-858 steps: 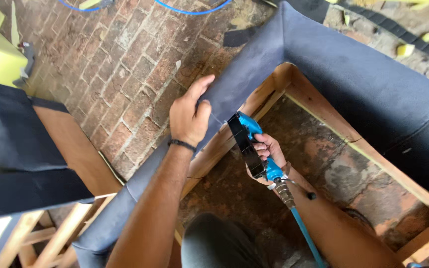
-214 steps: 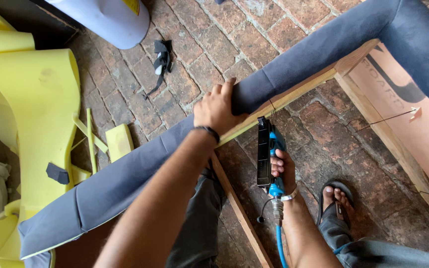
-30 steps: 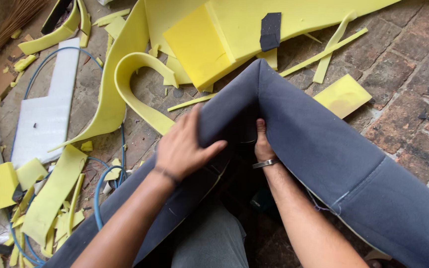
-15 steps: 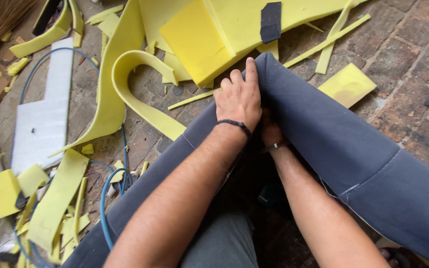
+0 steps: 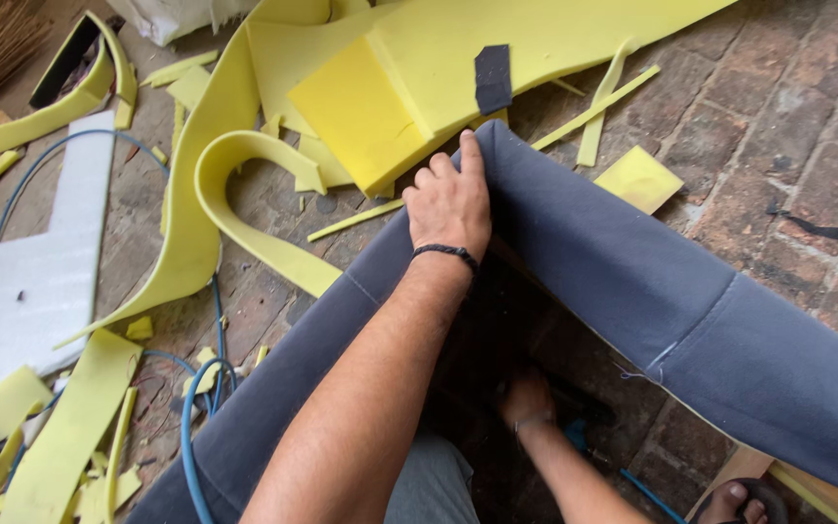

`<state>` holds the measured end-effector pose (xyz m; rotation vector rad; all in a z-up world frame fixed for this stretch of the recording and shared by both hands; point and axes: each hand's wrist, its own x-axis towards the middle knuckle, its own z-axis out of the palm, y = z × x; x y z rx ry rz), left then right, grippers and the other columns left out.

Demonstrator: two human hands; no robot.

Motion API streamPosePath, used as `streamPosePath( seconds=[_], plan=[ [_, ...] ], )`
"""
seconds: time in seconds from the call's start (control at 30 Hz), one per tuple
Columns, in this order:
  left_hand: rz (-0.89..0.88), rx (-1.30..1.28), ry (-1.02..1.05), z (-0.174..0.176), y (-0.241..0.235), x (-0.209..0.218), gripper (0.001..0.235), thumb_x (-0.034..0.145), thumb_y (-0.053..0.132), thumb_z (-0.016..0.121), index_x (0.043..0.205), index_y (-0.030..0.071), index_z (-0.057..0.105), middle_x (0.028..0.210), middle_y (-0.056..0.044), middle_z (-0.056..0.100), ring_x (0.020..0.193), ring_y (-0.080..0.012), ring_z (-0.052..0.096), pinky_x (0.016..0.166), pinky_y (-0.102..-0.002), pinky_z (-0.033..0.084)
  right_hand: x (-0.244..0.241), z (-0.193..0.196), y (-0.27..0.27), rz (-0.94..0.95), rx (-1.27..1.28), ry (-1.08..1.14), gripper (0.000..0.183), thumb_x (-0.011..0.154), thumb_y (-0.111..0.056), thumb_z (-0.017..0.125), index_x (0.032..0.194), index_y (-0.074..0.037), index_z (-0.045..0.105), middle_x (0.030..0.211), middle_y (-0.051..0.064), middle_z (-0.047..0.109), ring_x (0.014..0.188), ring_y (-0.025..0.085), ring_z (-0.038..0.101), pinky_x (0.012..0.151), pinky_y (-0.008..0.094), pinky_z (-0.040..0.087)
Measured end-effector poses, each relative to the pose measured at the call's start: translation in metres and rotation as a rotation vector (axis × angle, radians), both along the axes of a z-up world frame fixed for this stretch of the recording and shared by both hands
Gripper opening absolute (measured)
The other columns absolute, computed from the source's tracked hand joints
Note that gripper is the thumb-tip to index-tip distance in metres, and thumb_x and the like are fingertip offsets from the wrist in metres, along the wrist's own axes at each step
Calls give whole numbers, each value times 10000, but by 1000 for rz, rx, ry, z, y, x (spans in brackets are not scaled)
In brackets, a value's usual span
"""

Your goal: The person staples dark fabric onto a wooden sofa frame using a pneumatic staple gun. They pull and smooth the fabric over the frame edges and corners, then secure it with staples along the sides and corners.

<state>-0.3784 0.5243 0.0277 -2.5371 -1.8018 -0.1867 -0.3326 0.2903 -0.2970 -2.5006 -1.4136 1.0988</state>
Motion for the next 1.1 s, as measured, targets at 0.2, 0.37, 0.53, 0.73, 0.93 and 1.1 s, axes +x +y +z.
streamPosePath(
  seconds=[0.2,0.37,0.53,0.73,0.93,1.1],
  plan=[
    [-17,-29,28,2,2,-2,727,929,158,648,1575,157,315,1180,-168,559,984,-294,607,777,-469,517,2,18,-34,156,-63,-170,616,849,-79,675,1405,-107,412,1374,200,466,1297,378,535,1015,449,553],
    [-9,-74,17,3,3,-1,847,849,259,738,1567,180,297,1194,-167,550,1007,-301,599,795,-476,513,12,26,-26,135,-136,-136,586,895,-46,634,1420,-131,386,1350,203,506,1221,381,613,947,471,593],
    [14,-30,21,0,4,0,816,858,269,732,1558,185,322,1182,-162,562,1009,-310,605,792,-481,516,19,31,-20,99,-206,-78,695,859,-94,710,1449,-159,348,1410,186,484,1272,368,587,992,468,570],
    [11,13,9,-4,4,0,809,853,268,753,1547,181,347,1171,-154,571,999,-307,612,776,-477,519,16,39,3,155,-234,-45,733,897,-167,707,1526,-150,331,1468,192,492,1318,352,580,1025,468,556],
    [6,4,-30,6,-1,-4,933,766,302,847,1544,165,350,1164,-148,573,1008,-307,610,773,-466,516,13,31,-9,180,-289,-98,723,908,-101,667,1532,-163,306,1504,200,445,1359,341,531,1006,441,582],
    [0,-15,-48,9,-3,-4,966,721,322,869,1524,161,356,1158,-158,572,1022,-315,607,794,-472,509,30,10,-46,124,-250,-114,617,964,-91,568,1527,-136,320,1393,227,575,1246,357,635,976,479,594]
  ],
)
